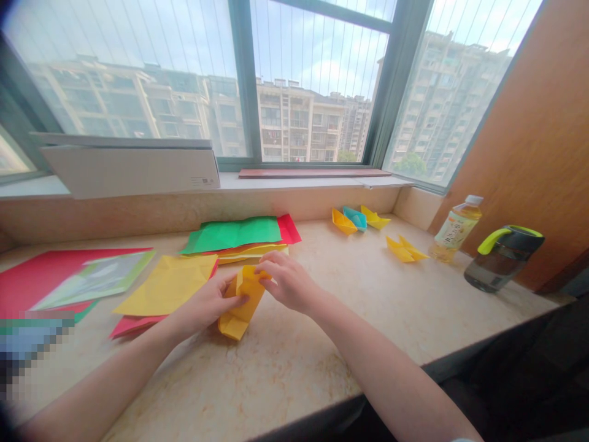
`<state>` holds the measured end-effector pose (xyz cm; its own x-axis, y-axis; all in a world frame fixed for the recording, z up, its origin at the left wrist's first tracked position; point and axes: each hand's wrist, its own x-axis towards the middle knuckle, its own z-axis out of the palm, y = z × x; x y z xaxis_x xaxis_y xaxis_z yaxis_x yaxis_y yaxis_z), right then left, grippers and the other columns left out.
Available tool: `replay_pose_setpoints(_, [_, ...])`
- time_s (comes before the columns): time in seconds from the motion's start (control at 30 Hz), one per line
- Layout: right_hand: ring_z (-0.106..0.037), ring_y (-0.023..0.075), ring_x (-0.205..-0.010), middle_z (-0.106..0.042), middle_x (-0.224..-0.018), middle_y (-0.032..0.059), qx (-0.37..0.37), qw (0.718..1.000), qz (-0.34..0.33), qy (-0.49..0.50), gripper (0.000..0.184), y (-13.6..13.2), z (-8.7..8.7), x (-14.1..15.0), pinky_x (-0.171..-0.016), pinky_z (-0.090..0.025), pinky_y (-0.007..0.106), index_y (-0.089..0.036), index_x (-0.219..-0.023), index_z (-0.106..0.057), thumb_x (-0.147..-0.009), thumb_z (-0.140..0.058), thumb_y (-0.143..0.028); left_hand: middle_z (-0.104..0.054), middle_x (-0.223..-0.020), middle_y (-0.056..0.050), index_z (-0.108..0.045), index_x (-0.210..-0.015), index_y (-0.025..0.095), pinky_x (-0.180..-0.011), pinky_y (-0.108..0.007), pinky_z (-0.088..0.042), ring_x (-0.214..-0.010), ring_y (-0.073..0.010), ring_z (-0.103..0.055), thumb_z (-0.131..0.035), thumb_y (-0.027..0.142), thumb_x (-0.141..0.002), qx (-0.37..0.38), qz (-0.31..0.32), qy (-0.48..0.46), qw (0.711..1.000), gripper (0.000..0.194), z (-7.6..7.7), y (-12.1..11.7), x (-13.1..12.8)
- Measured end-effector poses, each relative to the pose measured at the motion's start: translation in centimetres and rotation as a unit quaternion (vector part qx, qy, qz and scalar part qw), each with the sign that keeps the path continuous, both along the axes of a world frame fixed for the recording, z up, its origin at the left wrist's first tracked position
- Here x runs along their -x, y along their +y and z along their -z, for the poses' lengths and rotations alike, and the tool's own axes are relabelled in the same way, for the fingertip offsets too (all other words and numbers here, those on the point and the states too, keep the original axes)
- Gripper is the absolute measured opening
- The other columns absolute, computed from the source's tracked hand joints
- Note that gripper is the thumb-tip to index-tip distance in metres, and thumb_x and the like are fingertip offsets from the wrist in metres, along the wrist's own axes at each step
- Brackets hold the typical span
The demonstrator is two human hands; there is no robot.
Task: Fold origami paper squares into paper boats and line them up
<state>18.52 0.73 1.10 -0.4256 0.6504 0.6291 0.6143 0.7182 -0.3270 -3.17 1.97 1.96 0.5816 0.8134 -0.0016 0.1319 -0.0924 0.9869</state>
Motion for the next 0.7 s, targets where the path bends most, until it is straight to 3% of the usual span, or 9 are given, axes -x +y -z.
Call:
replay_pose_setpoints(0.3, [-0.062, 0.0218, -0.108, -0.063, -0.114, 0.0081, 0.017, 1.000, 0.010, 0.014, 0.007, 0.1, 0.0, -0.2, -0.094, -0.052, 0.040, -0.021, -0.092, -0.066, -0.089, -0.064, -0.015, -0.071, -0.107, -0.008, -0.066, -0.114, 0.016, -0.084, -0.036, -0.051, -0.100, -0.0283, -0.064, -0.077, 0.037, -0.071, -0.023, -0.020, 0.001, 1.000, 0.048, 0.1, 0.1, 0.0])
replay_pose_setpoints(0.47, [-0.062, 0.0218, -0.109, -0.063, -0.115, 0.0078, 0.027, 1.000, -0.012, -0.001, 0.021, -0.2, -0.1, -0.2, -0.093, -0.053, 0.041, -0.024, -0.107, -0.067, -0.088, -0.066, -0.015, -0.070, -0.106, -0.006, -0.064, -0.114, 0.017, -0.082, -0.034, -0.051, -0.099, -0.0265, -0.064, -0.074, 0.036, -0.074, -0.046, -0.030, 0.004, 0.999, 0.044, 0.5, 0.4, 0.2])
replay_pose_setpoints(0.7, [-0.065, 0.0190, -0.085, -0.070, -0.092, 0.0048, 0.032, 0.999, 0.010, 0.025, 0.010, 0.0, 0.0, 0.1, -0.078, -0.054, 0.034, -0.021, -0.091, -0.068, -0.092, -0.060, -0.014, -0.070, -0.098, -0.005, -0.064, -0.108, 0.018, -0.075, -0.030, -0.050, -0.090, -0.0233, -0.065, -0.075, 0.035, -0.073, -0.023, -0.005, 0.000, 1.000, 0.040, 1.0, 0.3, 0.1])
